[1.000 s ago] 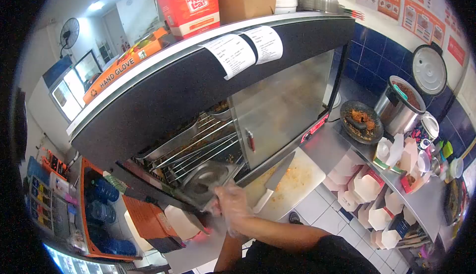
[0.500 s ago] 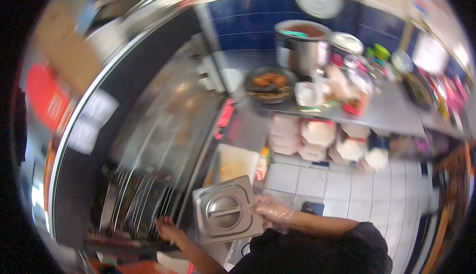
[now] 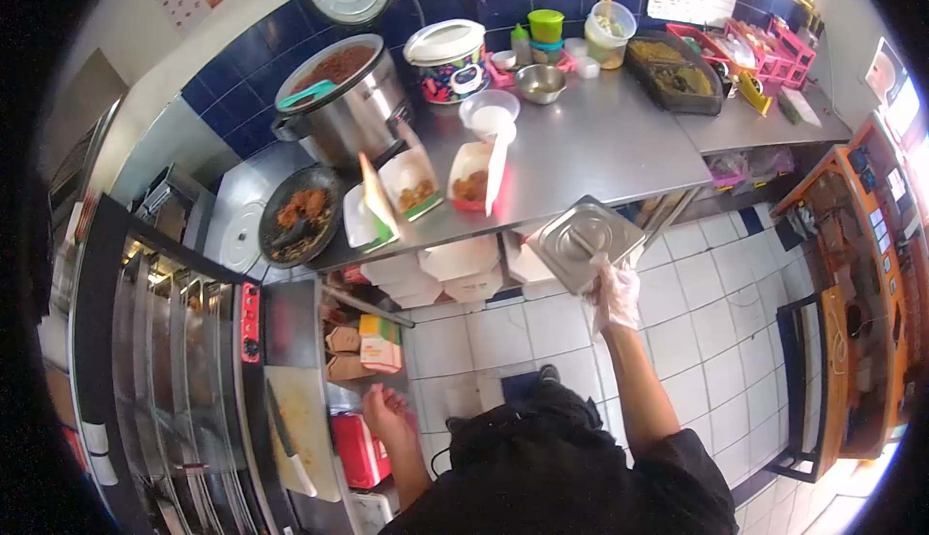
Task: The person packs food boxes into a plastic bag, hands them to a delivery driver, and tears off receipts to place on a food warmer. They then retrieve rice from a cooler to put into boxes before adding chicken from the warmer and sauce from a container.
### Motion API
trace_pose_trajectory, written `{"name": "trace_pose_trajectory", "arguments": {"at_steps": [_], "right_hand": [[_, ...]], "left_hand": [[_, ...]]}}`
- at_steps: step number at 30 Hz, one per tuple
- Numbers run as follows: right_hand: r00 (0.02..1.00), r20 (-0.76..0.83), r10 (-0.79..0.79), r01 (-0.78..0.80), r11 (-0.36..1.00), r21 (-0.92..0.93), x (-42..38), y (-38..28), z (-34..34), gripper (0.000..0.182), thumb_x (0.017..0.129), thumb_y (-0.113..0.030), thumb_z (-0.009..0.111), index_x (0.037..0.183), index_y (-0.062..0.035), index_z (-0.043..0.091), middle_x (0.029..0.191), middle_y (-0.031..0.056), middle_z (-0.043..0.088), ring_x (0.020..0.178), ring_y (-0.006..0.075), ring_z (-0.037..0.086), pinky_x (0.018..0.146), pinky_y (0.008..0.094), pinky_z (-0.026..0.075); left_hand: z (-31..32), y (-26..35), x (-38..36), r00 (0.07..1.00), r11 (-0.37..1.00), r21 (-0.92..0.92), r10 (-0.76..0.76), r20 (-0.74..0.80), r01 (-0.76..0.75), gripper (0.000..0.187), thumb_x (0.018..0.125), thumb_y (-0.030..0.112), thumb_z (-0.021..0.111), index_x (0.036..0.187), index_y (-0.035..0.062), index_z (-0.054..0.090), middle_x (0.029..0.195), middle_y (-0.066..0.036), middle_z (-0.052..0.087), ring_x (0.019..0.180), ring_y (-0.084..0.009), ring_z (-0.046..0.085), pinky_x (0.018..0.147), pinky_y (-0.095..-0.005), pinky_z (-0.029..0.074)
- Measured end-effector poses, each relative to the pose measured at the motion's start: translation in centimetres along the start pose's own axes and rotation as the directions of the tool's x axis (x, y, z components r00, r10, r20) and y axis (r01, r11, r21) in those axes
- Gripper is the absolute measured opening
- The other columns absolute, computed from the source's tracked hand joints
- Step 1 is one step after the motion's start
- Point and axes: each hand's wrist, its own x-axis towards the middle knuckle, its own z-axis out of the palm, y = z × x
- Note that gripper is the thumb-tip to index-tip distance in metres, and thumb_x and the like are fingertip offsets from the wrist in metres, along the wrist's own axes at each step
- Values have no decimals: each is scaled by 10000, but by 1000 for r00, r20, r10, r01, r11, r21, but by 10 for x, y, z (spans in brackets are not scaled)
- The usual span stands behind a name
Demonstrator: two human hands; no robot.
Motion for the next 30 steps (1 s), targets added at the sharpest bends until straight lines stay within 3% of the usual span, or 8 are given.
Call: {"name": "trace_pose_trajectory", "arguments": {"at_steps": [5,9,16,19,21,25,27,30], "right_hand": [[991,-132,-1,25,983,182,137,-6,0,230,836,-187,732,739,-123,533,620,-20,470,502,86,448,447,256,367],[988,-108,107,-69,948,310,204,14,15,170,862,-157,676,828,-108,517,676,-4,466,561,104,446,496,250,367],[924,294,245,-241,969,-48,268,45,-2,406,1010,-312,538,1257,8,513,1016,174,692,793,213,682,685,334,579],[928,169,331,-278,921,-273,270,23,-12,419,996,-341,570,1222,11,554,1002,154,699,726,199,670,678,327,567],[867,236,438,-318,853,-415,274,-5,-34,351,985,-303,602,1143,10,608,858,121,704,651,162,648,599,281,550],[812,412,413,-172,845,-506,326,-89,-66,280,969,-266,628,961,11,668,742,74,675,585,123,601,532,259,516],[884,390,259,-37,869,-494,387,-127,-59,255,965,-236,625,908,9,666,737,70,674,593,117,607,524,255,510],[945,327,1,248,650,-718,499,-162,-9,325,946,-329,606,889,-15,668,742,90,671,641,158,621,621,316,504]], "left_hand": [[124,-30,-46,850,976,205,-42,525,-79,228,985,255,602,993,27,619,835,-51,636,674,-120,603,628,-255,518],[223,-45,-64,703,952,292,-146,696,-91,238,992,245,600,1001,10,631,834,-61,646,686,-118,617,640,-252,523],[425,-100,-69,339,897,333,-228,913,-292,266,985,254,606,1046,-2,648,856,-62,663,685,-103,597,648,-253,504],[520,-116,-76,307,788,271,-109,945,-553,219,943,224,644,1059,39,663,870,-62,679,750,-157,633,715,-298,517],[572,-129,-78,157,365,49,273,949,-930,222,888,189,665,1079,77,671,915,-53,681,896,-227,643,810,-350,508],[631,-147,-59,-45,-92,-36,98,994,-995,312,833,116,654,1140,78,619,1098,-62,635,1029,-260,605,856,-427,484],[646,-149,-55,-64,-95,-63,10,998,-993,388,819,122,652,1195,59,582,1136,-106,610,1050,-302,604,884,-448,487],[655,-140,-80,301,-85,292,-125,945,-953,360,892,192,636,1207,38,553,1138,-209,602,1068,-364,596,876,-469,508]]}}
